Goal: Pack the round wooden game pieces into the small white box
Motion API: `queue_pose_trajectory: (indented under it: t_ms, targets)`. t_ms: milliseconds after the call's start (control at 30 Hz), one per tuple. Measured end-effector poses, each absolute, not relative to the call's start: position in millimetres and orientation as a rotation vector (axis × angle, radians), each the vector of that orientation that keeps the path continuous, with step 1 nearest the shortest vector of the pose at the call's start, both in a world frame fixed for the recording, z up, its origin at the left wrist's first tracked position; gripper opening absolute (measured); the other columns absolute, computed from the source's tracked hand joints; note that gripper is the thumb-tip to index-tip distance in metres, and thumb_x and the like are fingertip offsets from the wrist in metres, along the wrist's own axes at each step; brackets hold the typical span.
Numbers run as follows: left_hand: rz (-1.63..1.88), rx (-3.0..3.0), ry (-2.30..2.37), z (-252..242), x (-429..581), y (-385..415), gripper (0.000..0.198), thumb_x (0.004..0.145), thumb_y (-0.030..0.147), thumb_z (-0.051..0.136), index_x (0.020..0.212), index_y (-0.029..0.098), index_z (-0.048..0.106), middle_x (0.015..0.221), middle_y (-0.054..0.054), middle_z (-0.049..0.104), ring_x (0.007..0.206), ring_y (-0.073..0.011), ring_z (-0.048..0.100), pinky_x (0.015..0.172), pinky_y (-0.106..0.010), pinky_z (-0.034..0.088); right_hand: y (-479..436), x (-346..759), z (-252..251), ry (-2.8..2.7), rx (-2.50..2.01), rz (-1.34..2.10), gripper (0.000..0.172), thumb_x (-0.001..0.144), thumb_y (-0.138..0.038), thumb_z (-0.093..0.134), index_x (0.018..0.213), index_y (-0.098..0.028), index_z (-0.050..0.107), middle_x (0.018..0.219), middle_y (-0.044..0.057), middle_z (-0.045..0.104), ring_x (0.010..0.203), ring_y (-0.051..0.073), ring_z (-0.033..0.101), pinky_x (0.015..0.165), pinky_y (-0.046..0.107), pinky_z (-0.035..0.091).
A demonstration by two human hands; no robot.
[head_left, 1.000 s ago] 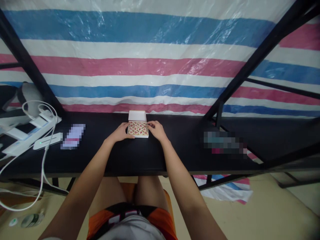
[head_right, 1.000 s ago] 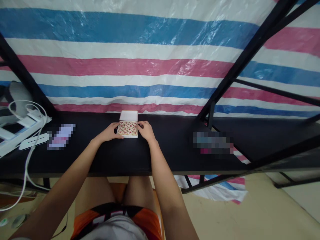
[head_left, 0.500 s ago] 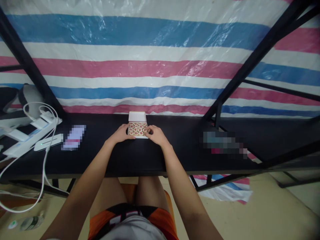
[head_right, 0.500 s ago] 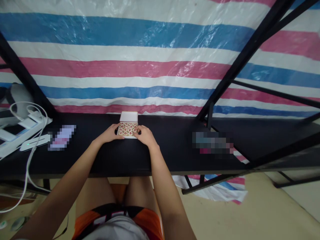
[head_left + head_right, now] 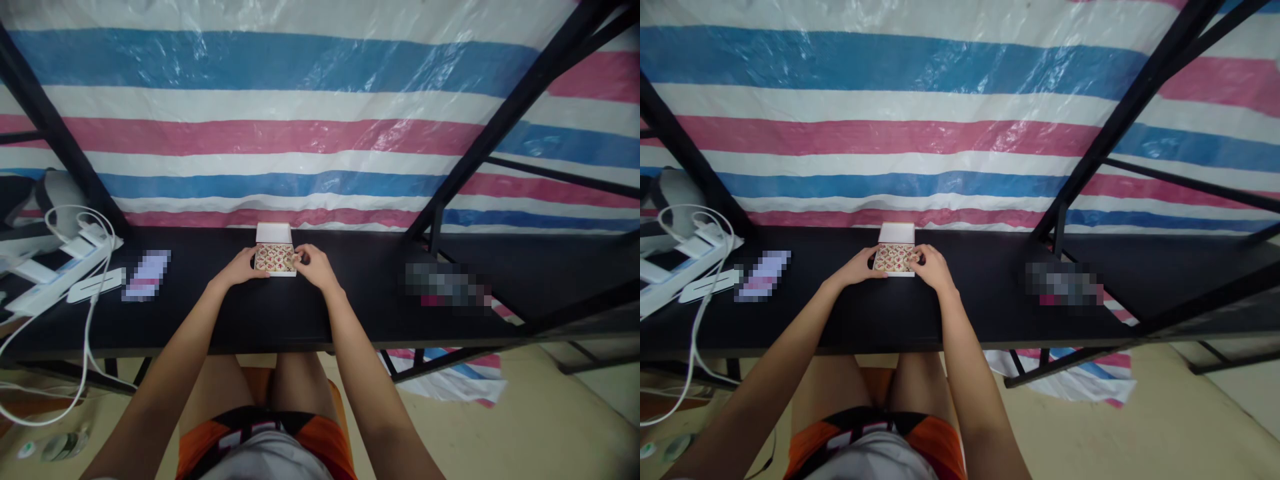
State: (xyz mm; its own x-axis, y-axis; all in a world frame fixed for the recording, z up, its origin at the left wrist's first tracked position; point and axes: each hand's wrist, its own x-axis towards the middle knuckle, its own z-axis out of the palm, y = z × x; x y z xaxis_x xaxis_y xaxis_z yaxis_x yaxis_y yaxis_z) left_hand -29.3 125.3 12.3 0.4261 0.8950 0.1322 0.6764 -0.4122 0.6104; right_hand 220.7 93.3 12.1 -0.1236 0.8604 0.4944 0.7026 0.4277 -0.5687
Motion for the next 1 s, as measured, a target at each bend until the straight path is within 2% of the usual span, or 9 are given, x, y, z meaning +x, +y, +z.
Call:
queue_pose_trajectory:
  t_ms: [200,300,400,500,633,700,800,900,1000]
  targets:
    - [0.604,2.230,1.332,12.9,-29.5,124.9,0.099,0.063,0.059,0.072,0.146,0.020,0.033,0.129,-0.013,0.052,0.121,-0.0319,0.048,0.103,-0.043,0.037,109.0,239.5,-8.0,-1.617,-1.790,0.240,0.016,0.082,-0.026,0.055,0.095,-0.019,0.062,0.087,0.005,0.064,0.077,0.018,0.058,0.072,0.029,0.042]
    - [0.564,2.266,1.346,14.3,-29.8,124.5,0.099,0.065,0.061,0.070,0.146,0.021,0.032,0.130,-0.013,0.052,0.123,-0.0328,0.046,0.103,-0.043,0.036,111.9,238.3,-13.5,-1.615,-1.852,0.201,0.014,0.085,-0.029,0.054,0.089,-0.019,0.064,0.088,0.006,0.062,0.077,0.018,0.059,0.072,0.028,0.043]
    - [0.502,2.306,1.404,16.1,-30.2,124.0,0.099,0.064,0.065,0.068,0.146,0.024,0.031,0.134,-0.012,0.052,0.125,-0.0366,0.044,0.103,-0.046,0.035,111.7,234.3,-14.6,-1.646,-1.851,0.122,0.021,0.088,-0.030,0.050,0.087,-0.018,0.067,0.095,0.009,0.062,0.083,0.020,0.060,0.075,0.029,0.044]
    - [0.450,2.306,1.449,16.5,-30.0,124.5,0.102,0.062,0.067,0.067,0.147,0.025,0.029,0.140,-0.010,0.049,0.130,-0.0383,0.040,0.105,-0.048,0.033,111.2,232.1,-14.9,-1.723,-1.822,0.098,0.026,0.091,-0.027,0.044,0.093,-0.018,0.069,0.099,0.010,0.064,0.092,0.021,0.060,0.082,0.030,0.045]
    - [0.353,2.254,1.566,12.4,-29.7,128.0,0.113,0.059,0.072,0.065,0.148,0.015,0.025,0.151,-0.016,0.032,0.139,-0.0387,0.025,0.112,-0.047,0.024,111.6,230.7,-15.5,-1.808,-1.814,0.102,0.032,0.088,-0.016,0.043,0.108,-0.018,0.068,0.111,0.009,0.065,0.102,0.021,0.058,0.090,0.030,0.044]
    - [0.304,2.261,1.575,9.4,-30.1,130.0,0.113,0.059,0.076,0.062,0.148,0.013,0.028,0.152,-0.017,0.030,0.141,-0.0375,0.021,0.114,-0.046,0.019,111.9,229.0,-15.0,-1.832,-1.841,0.096,0.038,0.085,-0.011,0.043,0.115,-0.018,0.065,0.115,0.009,0.064,0.105,0.022,0.057,0.092,0.031,0.043]
    - [0.272,2.293,1.554,7.0,-30.9,131.4,0.105,0.061,0.078,0.059,0.144,0.017,0.037,0.151,-0.015,0.034,0.142,-0.0354,0.020,0.115,-0.047,0.016,111.9,225.5,-12.5,-1.856,-1.887,0.075,0.042,0.085,-0.010,0.042,0.121,-0.018,0.061,0.122,0.010,0.061,0.109,0.023,0.055,0.093,0.033,0.044]
    - [0.253,2.294,1.561,7.9,-31.1,130.6,0.101,0.062,0.078,0.058,0.143,0.020,0.041,0.151,-0.013,0.033,0.141,-0.0352,0.022,0.114,-0.046,0.017,111.5,222.6,-9.1,-1.837,-1.955,0.004,0.041,0.086,-0.014,0.043,0.123,-0.017,0.060,0.137,0.013,0.049,0.119,0.026,0.047,0.094,0.035,0.043]
    - [0.241,2.313,1.549,9.9,-30.7,129.4,0.100,0.062,0.078,0.058,0.142,0.021,0.042,0.151,-0.013,0.034,0.141,-0.0341,0.024,0.114,-0.045,0.017,111.6,221.7,-7.2,-1.849,-2.018,-0.024,0.042,0.088,-0.018,0.043,0.127,-0.020,0.058,0.136,0.013,0.047,0.118,0.028,0.046,0.092,0.037,0.044]
